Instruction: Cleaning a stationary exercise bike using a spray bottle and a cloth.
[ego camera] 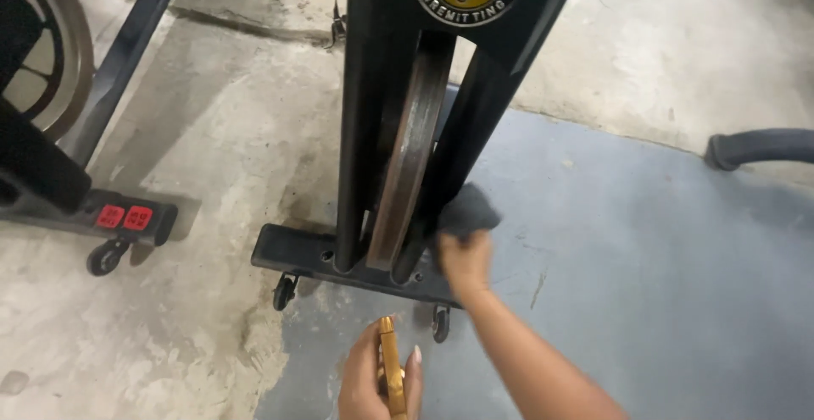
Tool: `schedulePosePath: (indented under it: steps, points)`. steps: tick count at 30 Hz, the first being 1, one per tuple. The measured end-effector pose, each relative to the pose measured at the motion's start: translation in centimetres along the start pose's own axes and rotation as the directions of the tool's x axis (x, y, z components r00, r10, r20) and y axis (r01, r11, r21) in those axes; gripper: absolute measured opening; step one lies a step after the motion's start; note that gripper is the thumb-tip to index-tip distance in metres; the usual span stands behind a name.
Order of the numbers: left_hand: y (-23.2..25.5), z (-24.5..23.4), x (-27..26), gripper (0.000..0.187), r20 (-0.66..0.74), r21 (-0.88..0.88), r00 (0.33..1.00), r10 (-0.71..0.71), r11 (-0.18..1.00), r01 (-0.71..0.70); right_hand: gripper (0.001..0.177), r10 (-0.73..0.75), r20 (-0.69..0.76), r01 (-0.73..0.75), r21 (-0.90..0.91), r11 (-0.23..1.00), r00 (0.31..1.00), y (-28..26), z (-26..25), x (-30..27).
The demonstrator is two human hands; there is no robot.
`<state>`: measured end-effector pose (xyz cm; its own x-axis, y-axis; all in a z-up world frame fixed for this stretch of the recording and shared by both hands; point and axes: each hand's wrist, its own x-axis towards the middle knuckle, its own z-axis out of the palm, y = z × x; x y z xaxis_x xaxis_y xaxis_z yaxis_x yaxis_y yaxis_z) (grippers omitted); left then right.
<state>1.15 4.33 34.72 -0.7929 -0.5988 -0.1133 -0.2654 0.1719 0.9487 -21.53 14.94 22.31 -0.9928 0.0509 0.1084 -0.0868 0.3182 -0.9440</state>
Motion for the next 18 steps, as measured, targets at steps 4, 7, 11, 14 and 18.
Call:
schedulePosePath:
  steps: [4,7,11,14,18]
  points:
    - [1.3,-1.2,-0.4,0.059,-0.057,0.044,0.998,-0.003,0.999,0.005,0.017,-0.631,-0.16,0.633,-0.044,0.773,0.759,-9.1,-3.9,2.4]
    - [2.1,-1.3,0.3,0.061,-0.032,0.004,0.957,-0.287,0.958,0.287,0.014,-0.771,-0.024,0.755,-0.184,0.629,0.637,-14.4,-3.7,3.7]
    - [1.3,-2.7,0.2,0.062,-0.033,0.02,0.99,-0.14,0.99,0.141,0.04,-0.772,0.254,0.812,-0.222,0.54,0.583,-21.8,-0.6,1.2]
    - [0.0,-3.3,0.8,0.063,-0.082,-0.031,0.985,-0.15,0.989,0.147,0.072,-0.701,0.355,0.786,-0.293,0.545,0.619,-23.0,1.1,-1.5]
    - [-2.0,-4.4,0.8,0.058,-0.119,0.075,0.988,0.096,0.993,-0.087,0.092,-0.582,0.567,0.81,-0.345,0.475,0.583,-18.4,1.8,-5.6]
